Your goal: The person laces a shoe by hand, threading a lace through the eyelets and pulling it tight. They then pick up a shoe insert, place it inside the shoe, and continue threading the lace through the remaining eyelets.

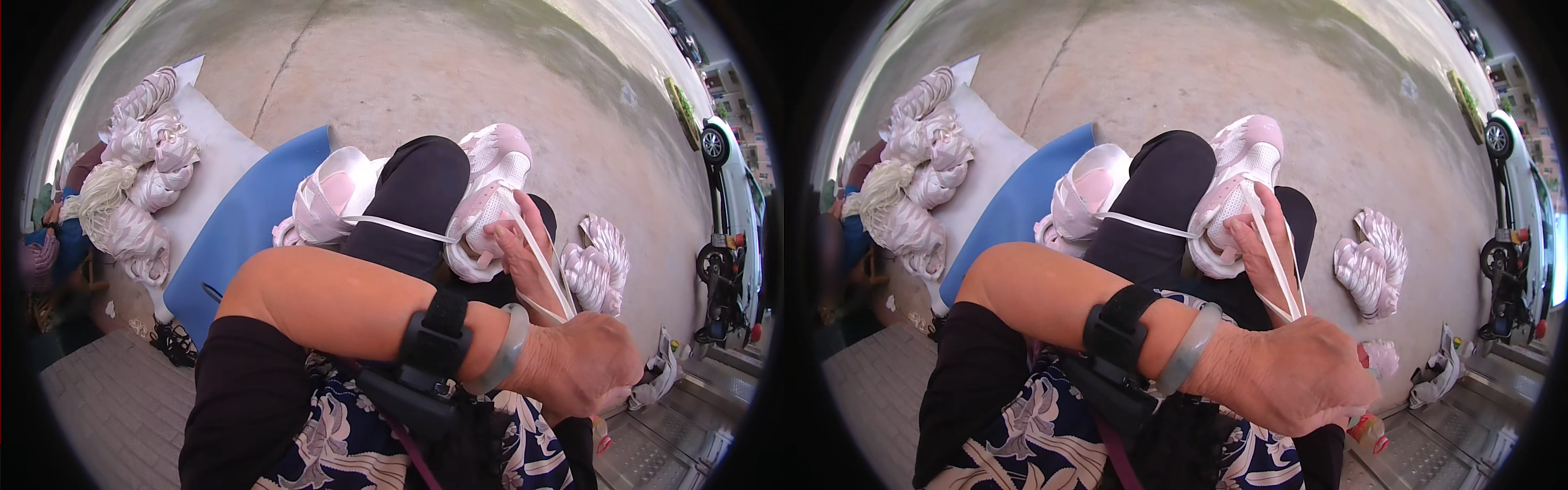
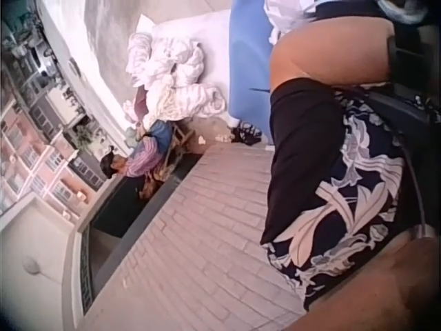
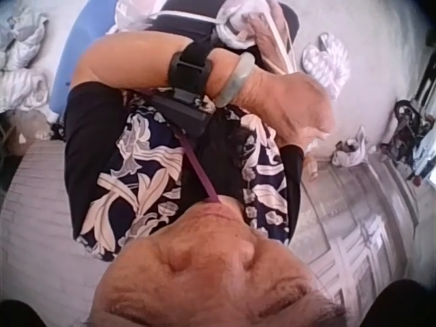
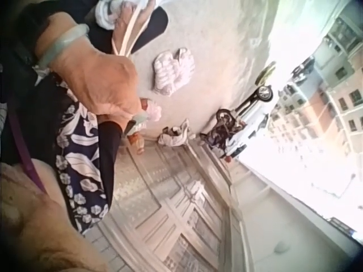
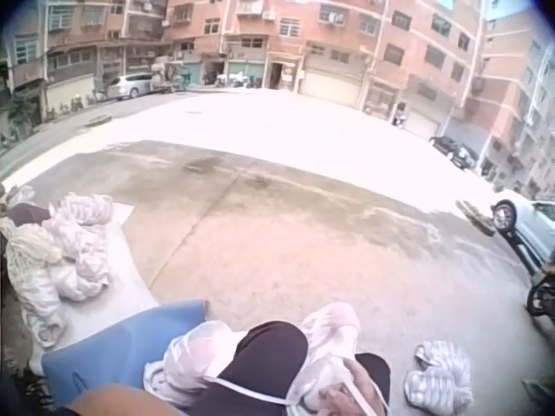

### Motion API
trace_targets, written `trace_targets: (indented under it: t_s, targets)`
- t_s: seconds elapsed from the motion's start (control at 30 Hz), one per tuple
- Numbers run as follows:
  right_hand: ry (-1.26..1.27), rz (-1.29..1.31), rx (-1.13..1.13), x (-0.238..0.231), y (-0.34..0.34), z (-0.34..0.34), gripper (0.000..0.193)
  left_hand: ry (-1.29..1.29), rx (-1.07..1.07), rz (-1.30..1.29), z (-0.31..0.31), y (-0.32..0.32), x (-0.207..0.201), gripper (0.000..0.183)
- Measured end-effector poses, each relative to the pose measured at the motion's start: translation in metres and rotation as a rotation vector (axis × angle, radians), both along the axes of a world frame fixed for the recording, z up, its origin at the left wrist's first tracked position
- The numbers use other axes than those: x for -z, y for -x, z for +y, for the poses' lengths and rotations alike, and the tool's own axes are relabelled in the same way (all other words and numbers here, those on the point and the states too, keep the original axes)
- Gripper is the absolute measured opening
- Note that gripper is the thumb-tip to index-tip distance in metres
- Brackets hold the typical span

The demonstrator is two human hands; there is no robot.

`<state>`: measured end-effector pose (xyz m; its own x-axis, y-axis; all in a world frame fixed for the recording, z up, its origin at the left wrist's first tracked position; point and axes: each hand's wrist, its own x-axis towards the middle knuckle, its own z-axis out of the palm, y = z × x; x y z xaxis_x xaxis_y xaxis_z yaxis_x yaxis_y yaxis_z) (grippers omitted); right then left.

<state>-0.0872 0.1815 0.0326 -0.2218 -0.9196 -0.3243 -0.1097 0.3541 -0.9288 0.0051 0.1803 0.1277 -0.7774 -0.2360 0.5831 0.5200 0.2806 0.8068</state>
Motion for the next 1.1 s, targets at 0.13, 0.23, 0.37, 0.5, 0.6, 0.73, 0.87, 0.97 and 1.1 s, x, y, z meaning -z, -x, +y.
trace_targets:
  t_s: [0.13, 0.23, 0.37, 0.5, 0.6, 0.73, 0.87, 0.97, 1.1]
  targets:
    - [0.072, 0.005, -0.038, 0.014, 0.01, -0.008, 0.046, 0.038, 0.076, -0.073, -0.006, 0.002, 0.0, 0.015]
    - [0.096, 0.016, -0.074, 0.026, 0.02, 0.001, 0.047, 0.056, 0.05, -0.057, -0.003, 0.0, 0.003, 0.016]
    - [0.133, -0.013, -0.139, 0.02, 0.02, 0.017, 0.053, 0.058, 0.005, -0.047, 0.004, 0.003, 0.003, 0.017]
    - [0.057, -0.151, -0.053, 0.025, 0.026, 0.037, 0.042, 0.083, 0.01, -0.061, 0.009, 0.006, -0.001, 0.017]
    - [-0.074, -0.095, 0.101, 0.029, 0.055, 0.046, 0.014, 0.065, -0.07, 0.057, 0.011, 0.007, 0.002, 0.018]
    - [0.106, -0.111, 0.263, 0.01, 0.075, 0.017, 0.016, 0.131, 0.041, 0.022, 0.012, 0.007, 0.004, 0.018]
    - [0.06, -0.153, 0.049, -0.005, 0.064, -0.018, 0.02, 0.121, 0.03, 0.046, 0.014, 0.007, 0.002, 0.018]
    - [-0.108, -0.1, -0.139, -0.016, 0.05, -0.03, 0.025, 0.178, 0.049, -0.02, 0.009, 0.003, 0.0, 0.017]
    - [-0.146, -0.528, -0.092, -0.032, 0.042, -0.031, 0.035, 0.261, 0.08, -0.159, 0.001, -0.01, -0.004, 0.014]
